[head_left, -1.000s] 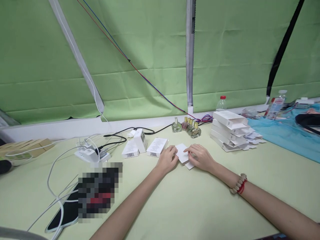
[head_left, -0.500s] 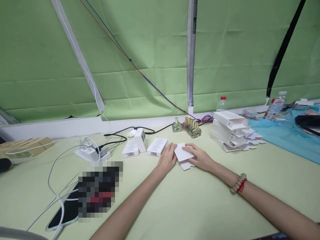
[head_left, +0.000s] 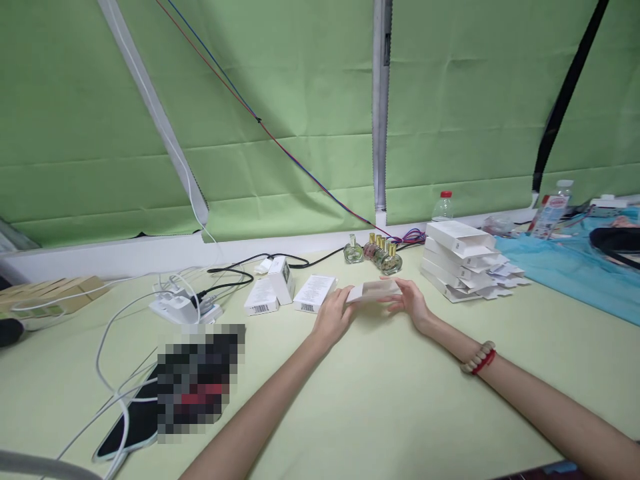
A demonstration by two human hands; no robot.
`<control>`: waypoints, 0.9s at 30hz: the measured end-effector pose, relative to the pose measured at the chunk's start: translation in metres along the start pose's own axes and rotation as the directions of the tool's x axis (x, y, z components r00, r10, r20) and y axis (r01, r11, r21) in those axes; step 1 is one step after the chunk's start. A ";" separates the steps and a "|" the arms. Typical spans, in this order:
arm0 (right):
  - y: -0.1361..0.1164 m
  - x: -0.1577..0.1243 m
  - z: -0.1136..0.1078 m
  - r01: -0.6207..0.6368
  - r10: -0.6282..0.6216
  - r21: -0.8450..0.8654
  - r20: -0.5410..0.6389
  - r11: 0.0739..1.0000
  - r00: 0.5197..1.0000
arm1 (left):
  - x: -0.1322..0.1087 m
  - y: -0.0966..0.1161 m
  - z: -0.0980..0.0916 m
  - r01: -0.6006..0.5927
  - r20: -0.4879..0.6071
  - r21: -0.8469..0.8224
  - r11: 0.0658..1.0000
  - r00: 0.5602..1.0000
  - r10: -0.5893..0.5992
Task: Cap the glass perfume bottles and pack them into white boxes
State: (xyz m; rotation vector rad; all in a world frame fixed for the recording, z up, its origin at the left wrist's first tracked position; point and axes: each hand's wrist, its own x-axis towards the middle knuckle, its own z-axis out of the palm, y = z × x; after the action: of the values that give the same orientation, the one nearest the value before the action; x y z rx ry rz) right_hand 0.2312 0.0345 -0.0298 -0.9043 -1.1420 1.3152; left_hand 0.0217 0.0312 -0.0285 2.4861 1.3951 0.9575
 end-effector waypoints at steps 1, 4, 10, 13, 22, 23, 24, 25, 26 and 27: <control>0.001 0.001 0.000 -0.006 0.006 0.015 -0.015 1.000 1.000 | 0.000 0.000 0.000 0.017 0.001 -0.003 1.000 1.000 -0.017; 0.004 0.001 0.001 0.023 -0.022 -0.034 0.016 0.999 1.000 | -0.001 0.000 0.000 0.064 0.000 -0.008 0.998 0.998 -0.064; 0.004 -0.004 0.007 0.022 -0.005 -0.168 0.101 0.985 0.995 | -0.001 0.002 -0.001 0.055 0.000 -0.014 0.998 0.998 -0.055; 0.002 -0.004 0.008 0.026 -0.008 -0.201 0.092 0.979 0.996 | -0.001 0.002 -0.001 0.071 -0.038 -0.013 0.997 0.997 -0.072; 0.004 -0.005 0.008 0.147 -0.081 -0.346 0.198 0.927 0.977 | 0.000 0.002 0.000 0.081 0.071 0.039 0.996 0.994 -0.084; 0.004 -0.006 0.007 0.170 -0.093 -0.372 0.215 0.913 0.972 | 0.000 0.002 0.000 0.084 0.077 0.045 0.995 0.993 -0.087; 0.005 -0.007 0.007 0.188 -0.101 -0.395 0.229 0.899 0.968 | 0.000 0.003 0.000 0.081 0.086 0.051 0.995 0.993 -0.085; 0.006 -0.008 0.007 0.201 -0.107 -0.415 0.239 0.887 0.965 | 0.000 0.003 0.000 0.073 0.097 0.055 0.996 0.992 -0.078; 0.006 -0.008 0.007 0.211 -0.110 -0.429 0.248 0.878 0.963 | -0.001 0.004 -0.001 0.061 0.108 0.056 0.997 0.992 -0.067; 0.007 -0.008 0.007 0.219 -0.113 -0.439 0.256 0.872 0.960 | -0.001 0.005 -0.001 0.052 0.115 0.055 0.997 0.992 -0.058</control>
State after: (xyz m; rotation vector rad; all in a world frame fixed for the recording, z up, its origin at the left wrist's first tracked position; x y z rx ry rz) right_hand 0.2237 0.0261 -0.0362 -0.9861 -1.7227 1.0319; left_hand 0.0246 0.0275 -0.0262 2.4821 1.4604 0.7613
